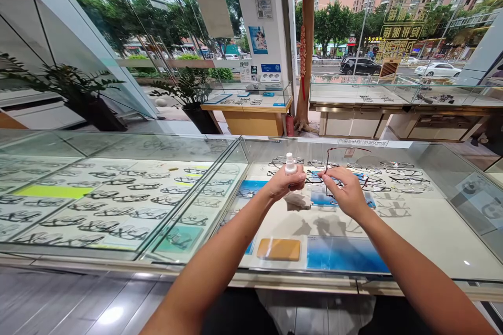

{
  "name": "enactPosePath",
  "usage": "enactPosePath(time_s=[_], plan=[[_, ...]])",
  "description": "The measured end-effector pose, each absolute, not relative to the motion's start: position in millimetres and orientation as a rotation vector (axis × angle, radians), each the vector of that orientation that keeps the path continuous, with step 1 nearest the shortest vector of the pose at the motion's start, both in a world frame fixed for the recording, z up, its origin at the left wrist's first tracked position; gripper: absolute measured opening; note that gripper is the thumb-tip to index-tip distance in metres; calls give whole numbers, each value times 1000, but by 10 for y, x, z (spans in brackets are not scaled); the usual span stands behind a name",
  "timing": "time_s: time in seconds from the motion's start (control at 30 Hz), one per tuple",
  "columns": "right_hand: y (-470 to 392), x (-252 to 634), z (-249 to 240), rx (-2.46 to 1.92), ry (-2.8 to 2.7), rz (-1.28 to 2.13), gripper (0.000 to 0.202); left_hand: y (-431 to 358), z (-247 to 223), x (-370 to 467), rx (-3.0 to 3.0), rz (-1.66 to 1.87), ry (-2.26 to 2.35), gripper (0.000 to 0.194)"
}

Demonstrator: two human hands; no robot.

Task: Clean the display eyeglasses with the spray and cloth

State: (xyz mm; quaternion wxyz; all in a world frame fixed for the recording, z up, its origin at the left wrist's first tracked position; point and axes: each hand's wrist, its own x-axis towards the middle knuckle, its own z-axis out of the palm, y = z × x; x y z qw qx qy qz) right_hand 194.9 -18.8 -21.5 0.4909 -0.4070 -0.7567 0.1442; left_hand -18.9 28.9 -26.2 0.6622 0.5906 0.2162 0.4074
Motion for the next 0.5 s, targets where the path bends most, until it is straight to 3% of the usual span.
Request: enactPosePath(time_s=[0.17, 0.5], plan=[[-214, 1929, -170, -909, -1843, 544, 37, 257, -225, -134, 1380, 913, 416, 84], [-296, 1902, -57, -794, -1872, 922, 50, 224, -290, -102, 1499, 916, 552, 84]])
